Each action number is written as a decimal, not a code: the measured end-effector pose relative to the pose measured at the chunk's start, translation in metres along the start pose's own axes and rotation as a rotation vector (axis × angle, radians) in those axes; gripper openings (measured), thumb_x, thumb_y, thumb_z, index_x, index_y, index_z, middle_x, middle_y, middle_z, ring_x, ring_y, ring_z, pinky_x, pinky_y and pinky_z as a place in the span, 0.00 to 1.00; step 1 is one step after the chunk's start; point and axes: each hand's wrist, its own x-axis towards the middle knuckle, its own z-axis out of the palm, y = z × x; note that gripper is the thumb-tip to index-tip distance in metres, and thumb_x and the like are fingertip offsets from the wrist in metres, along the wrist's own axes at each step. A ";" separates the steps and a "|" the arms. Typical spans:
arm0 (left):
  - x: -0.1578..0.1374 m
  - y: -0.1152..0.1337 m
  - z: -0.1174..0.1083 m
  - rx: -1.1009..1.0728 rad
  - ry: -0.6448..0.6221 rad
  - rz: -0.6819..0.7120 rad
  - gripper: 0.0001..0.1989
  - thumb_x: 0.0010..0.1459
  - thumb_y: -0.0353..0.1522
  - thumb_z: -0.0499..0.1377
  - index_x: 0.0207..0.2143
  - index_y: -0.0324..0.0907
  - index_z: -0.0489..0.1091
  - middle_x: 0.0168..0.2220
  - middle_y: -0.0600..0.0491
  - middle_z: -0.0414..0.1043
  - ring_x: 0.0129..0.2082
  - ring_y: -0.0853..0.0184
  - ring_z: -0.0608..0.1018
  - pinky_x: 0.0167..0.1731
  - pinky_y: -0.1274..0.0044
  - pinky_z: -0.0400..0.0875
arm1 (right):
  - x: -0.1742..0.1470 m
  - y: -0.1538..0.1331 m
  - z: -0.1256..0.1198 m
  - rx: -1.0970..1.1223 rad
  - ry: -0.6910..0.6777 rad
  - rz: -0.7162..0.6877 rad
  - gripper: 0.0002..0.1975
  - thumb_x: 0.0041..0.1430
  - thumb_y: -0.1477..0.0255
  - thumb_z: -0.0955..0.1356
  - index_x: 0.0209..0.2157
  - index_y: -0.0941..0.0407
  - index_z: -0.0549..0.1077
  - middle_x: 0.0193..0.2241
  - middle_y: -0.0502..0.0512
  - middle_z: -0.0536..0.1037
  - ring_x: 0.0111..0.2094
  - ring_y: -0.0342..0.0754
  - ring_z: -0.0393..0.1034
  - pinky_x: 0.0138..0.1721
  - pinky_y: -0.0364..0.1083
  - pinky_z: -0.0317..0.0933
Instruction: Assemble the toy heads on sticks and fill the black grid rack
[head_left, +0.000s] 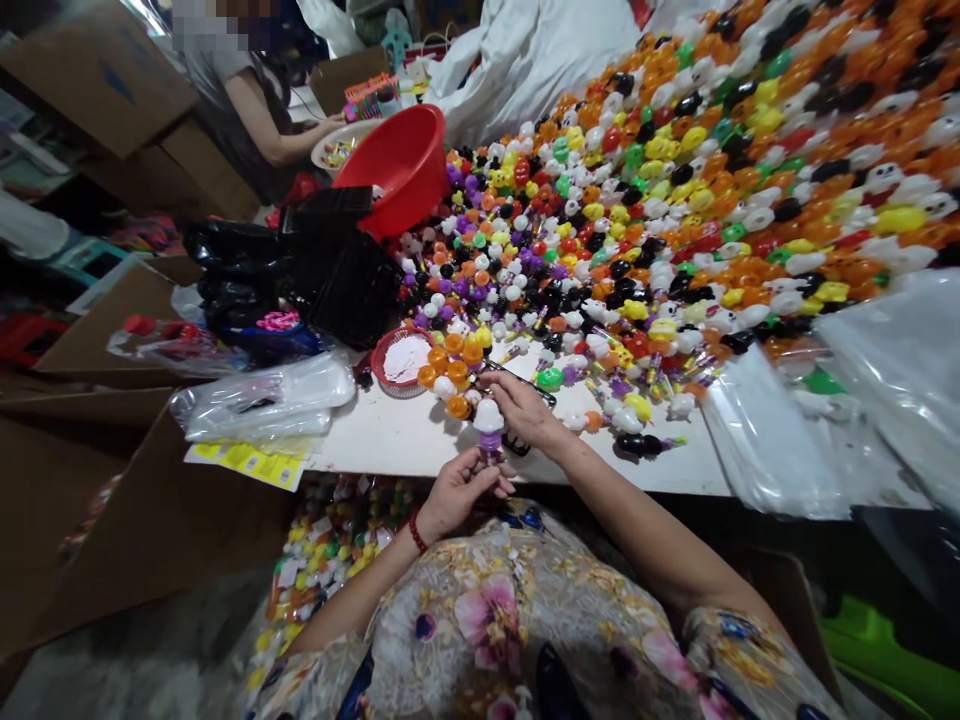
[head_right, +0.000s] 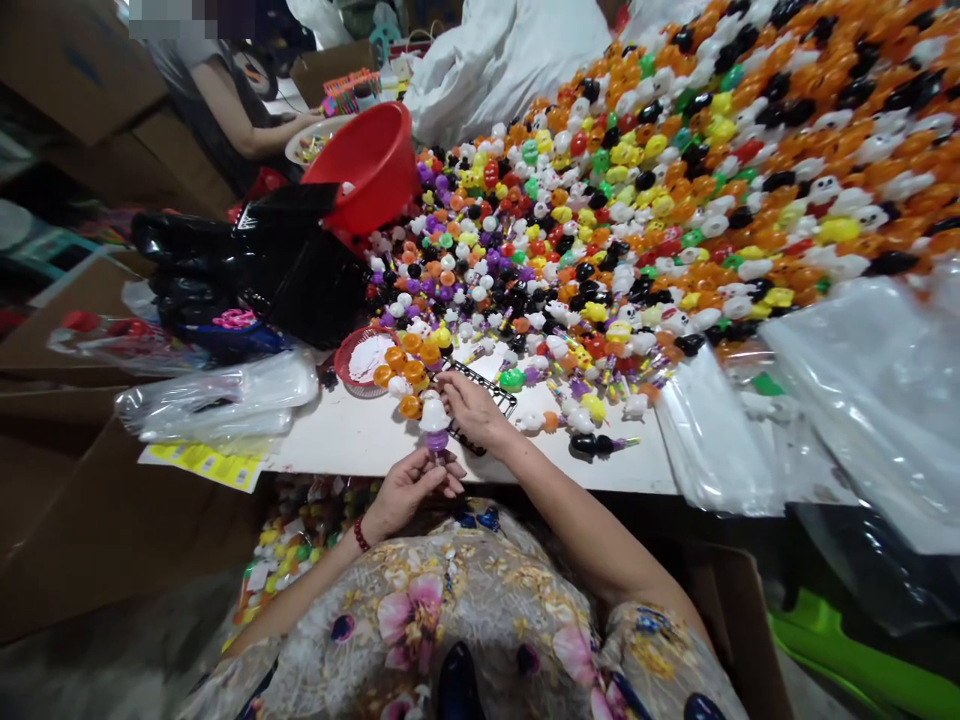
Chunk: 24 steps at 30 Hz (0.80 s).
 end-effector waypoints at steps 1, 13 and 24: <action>0.002 0.000 0.001 -0.049 -0.009 -0.003 0.25 0.54 0.50 0.64 0.41 0.37 0.72 0.36 0.45 0.79 0.31 0.67 0.80 0.34 0.75 0.75 | -0.004 0.004 -0.002 0.064 0.037 0.034 0.13 0.64 0.63 0.63 0.43 0.53 0.74 0.38 0.53 0.80 0.35 0.46 0.75 0.39 0.47 0.70; 0.019 -0.009 0.012 0.096 -0.095 -0.013 0.25 0.58 0.51 0.59 0.45 0.39 0.70 0.32 0.50 0.78 0.32 0.66 0.80 0.39 0.72 0.76 | -0.068 0.002 -0.017 0.080 -0.033 0.036 0.14 0.54 0.57 0.72 0.31 0.54 0.79 0.36 0.55 0.78 0.39 0.49 0.71 0.42 0.48 0.65; 0.044 0.026 0.018 1.739 -0.188 0.417 0.16 0.64 0.23 0.49 0.52 0.38 0.66 0.50 0.42 0.71 0.47 0.60 0.74 0.46 0.68 0.71 | -0.080 0.010 -0.046 0.287 0.298 0.259 0.23 0.45 0.49 0.73 0.29 0.57 0.76 0.18 0.44 0.65 0.21 0.40 0.55 0.24 0.42 0.55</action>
